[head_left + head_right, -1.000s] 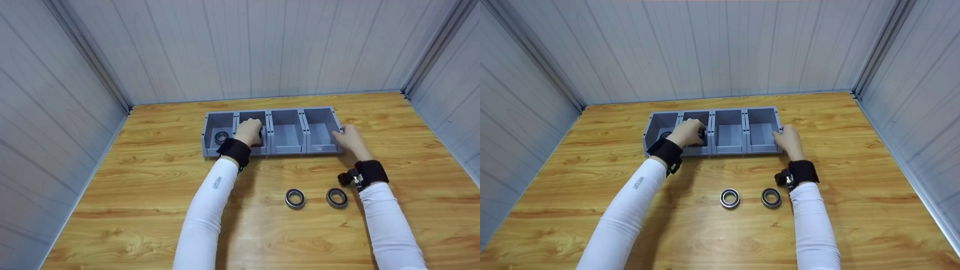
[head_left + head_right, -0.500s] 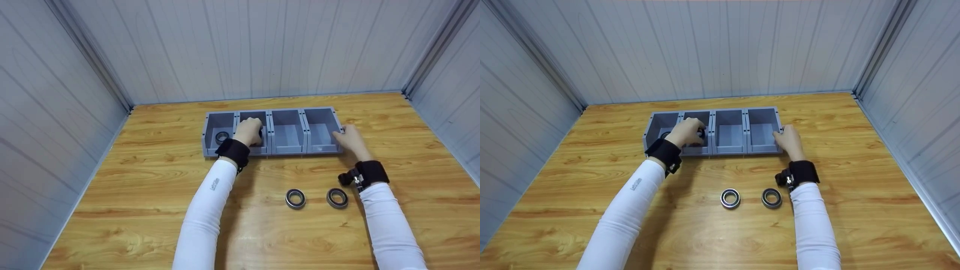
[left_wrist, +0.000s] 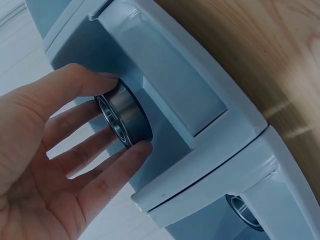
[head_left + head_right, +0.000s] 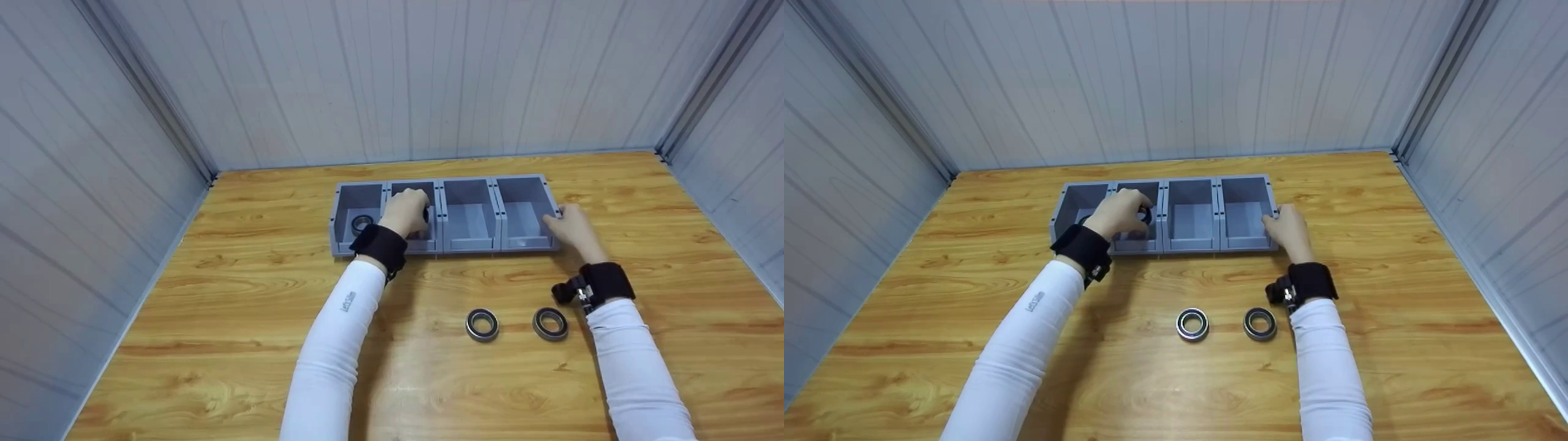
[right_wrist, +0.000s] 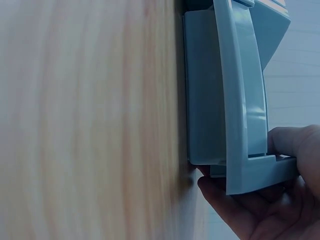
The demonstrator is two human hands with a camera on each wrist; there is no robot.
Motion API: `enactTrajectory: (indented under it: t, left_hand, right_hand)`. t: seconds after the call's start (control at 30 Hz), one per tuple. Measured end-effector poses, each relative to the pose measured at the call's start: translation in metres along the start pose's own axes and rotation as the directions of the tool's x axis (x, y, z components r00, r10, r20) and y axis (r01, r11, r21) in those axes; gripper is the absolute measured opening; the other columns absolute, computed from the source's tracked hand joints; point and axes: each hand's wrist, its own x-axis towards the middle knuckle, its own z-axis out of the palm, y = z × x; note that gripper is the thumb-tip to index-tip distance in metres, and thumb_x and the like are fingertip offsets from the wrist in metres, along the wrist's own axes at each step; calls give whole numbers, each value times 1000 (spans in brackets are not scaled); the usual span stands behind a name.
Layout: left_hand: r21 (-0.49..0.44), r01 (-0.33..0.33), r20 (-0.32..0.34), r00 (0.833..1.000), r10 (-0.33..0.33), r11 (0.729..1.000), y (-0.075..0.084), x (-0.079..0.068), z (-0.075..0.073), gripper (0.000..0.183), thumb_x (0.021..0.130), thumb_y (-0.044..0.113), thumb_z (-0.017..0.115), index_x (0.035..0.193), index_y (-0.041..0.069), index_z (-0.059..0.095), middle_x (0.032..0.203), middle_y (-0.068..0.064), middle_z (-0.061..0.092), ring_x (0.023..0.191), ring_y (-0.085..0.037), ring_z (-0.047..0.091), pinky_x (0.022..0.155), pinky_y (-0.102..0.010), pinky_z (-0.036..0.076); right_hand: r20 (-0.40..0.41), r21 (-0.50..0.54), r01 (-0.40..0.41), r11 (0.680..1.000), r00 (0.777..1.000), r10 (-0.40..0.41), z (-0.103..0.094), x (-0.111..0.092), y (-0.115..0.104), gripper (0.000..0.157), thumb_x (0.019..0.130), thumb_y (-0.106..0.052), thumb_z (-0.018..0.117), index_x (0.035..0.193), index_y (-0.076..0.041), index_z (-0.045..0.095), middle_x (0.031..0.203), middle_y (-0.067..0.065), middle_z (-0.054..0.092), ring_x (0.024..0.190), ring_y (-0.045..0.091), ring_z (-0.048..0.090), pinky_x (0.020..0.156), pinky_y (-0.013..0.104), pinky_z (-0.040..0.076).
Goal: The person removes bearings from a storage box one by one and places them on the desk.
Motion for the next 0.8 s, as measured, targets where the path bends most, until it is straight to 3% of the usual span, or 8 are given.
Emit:
enactTrajectory:
  t: [0.5, 0.8]
  left_hand:
    - [-11, 5, -6, 1000, -5, 1000, 3, 2, -7, 37, 81, 15, 70, 118, 10, 65, 112, -7, 67, 98, -24, 63, 83, -38, 51]
    - [-9, -7, -26, 1000, 7, 1000, 5, 2, -7, 42, 76, 19, 78, 116, 10, 67, 113, -7, 66, 100, -26, 63, 85, -38, 50]
  right_hand:
    - [3, 13, -14, 1000, 1000, 14, -2, 0, 3, 35, 93, -17, 51, 108, 14, 56, 74, 7, 51, 57, 10, 45, 52, 24, 40]
    - [-2, -11, -7, 1000, 1000, 6, -3, -2, 2, 38, 93, -16, 50, 113, 16, 55, 92, 25, 60, 62, 9, 51, 58, 21, 43]
